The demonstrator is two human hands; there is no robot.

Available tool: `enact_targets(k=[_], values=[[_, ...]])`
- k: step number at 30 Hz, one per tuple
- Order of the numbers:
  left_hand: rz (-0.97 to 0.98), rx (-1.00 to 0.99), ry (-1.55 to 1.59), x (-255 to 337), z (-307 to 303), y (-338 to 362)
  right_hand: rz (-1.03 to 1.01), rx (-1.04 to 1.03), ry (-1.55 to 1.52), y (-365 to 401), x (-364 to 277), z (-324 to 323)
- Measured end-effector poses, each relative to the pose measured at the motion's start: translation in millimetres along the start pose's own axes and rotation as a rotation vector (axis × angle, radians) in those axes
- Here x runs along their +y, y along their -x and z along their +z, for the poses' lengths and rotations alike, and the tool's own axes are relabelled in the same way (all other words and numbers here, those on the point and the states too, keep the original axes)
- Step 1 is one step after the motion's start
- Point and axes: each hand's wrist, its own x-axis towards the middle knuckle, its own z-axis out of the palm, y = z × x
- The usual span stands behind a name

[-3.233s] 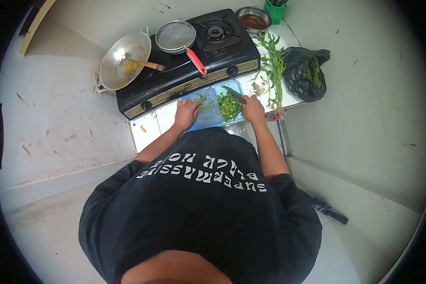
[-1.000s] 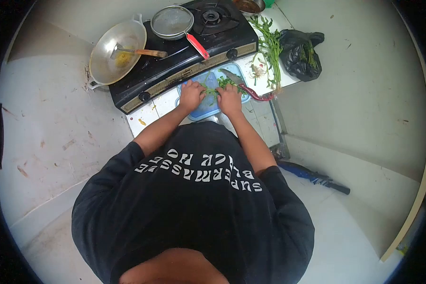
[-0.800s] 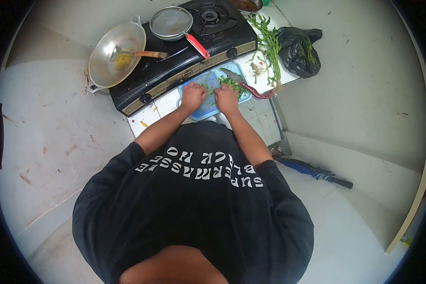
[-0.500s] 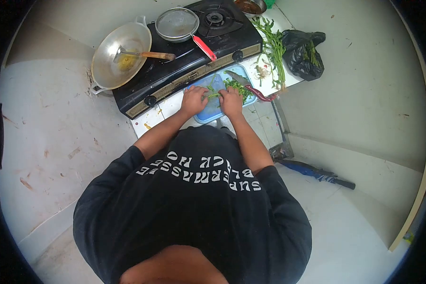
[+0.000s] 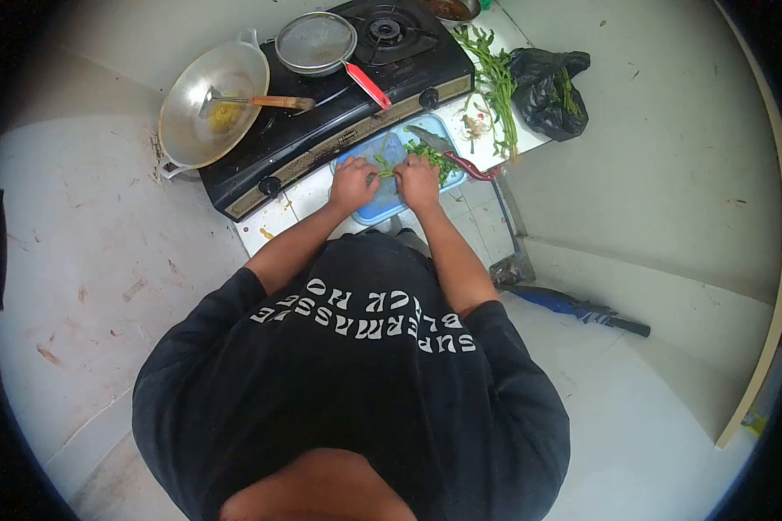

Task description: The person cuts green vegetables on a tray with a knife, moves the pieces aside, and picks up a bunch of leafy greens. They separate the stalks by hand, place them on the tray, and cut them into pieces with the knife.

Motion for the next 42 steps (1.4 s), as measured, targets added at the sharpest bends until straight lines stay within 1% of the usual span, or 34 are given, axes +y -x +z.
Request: enact_targets(k=[1, 4, 7, 12, 15, 17, 19, 20, 21, 23, 27, 29, 33, 35, 38, 42], values=[[-0.012, -0.013, 0.003, 2.7, -2.4, 0.3, 0.003, -0.038, 0.03, -1.5, -0.1, -0.3], [-0.011, -0.022, 0.001, 3.1, -4.4, -2.1, -0.002, -0.051, 0.015, -1.1, -0.5, -1.8], [0.013, -0.022, 0.002, 0.2, 1.2, -3.3, -0.021, 0.0, 0.002, -1.5, 0.5, 0.3], [0.037, -0.024, -0.012, -1.0, 3.7, -6.1, -0.086, -0.049, 0.06, -5.7, 4.7, 1.6], [0.021, -0.074, -0.016, 1.9, -5.7, -8.4, -0.099, -0.05, 0.056, -7.8, 5.8, 1.4], [0.051, 0.038, 0.111, 2.0, -13.1, -6.1, -0.09, -0.053, 0.046, -5.2, 6.9, -0.2], [0.043, 0.049, 0.119, 0.8, -26.6, -1.1, -0.037, -0.057, 0.007, -5.5, 8.1, -9.8], [0.034, 0.063, 0.124, -0.6, -33.4, 2.8, -0.04, 0.004, -0.016, -0.5, 7.8, -14.9], [0.03, 0.061, 0.123, -4.9, -35.7, 8.6, -0.041, -0.001, -0.018, 3.3, 7.6, -16.1], [0.166, -0.02, 0.096, -10.4, -37.8, 20.1, 0.009, -0.009, -0.079, 11.9, 5.5, -16.9], [0.158, -0.056, 0.101, -10.4, -27.0, 27.0, 0.025, -0.068, -0.076, 29.6, -10.0, -6.1], [0.169, -0.032, 0.121, -6.9, -26.6, 24.7, 0.073, -0.134, 0.044, 33.5, -17.1, 1.6], [0.2, -0.081, 0.102, -3.5, -29.5, 24.0, 0.038, -0.11, 0.059, 42.3, -28.3, -4.5], [0.245, -0.053, 0.072, -5.6, -23.3, 20.4, 0.022, -0.091, 0.039, 43.1, -31.1, -9.7], [0.299, -0.077, 0.04, -5.8, -20.5, 11.4, -0.009, -0.084, 0.006, 42.1, -29.5, -8.7], [0.306, -0.128, -0.008, -6.3, -18.1, 4.2, -0.028, -0.091, 0.003, 34.8, -17.5, 1.7]])
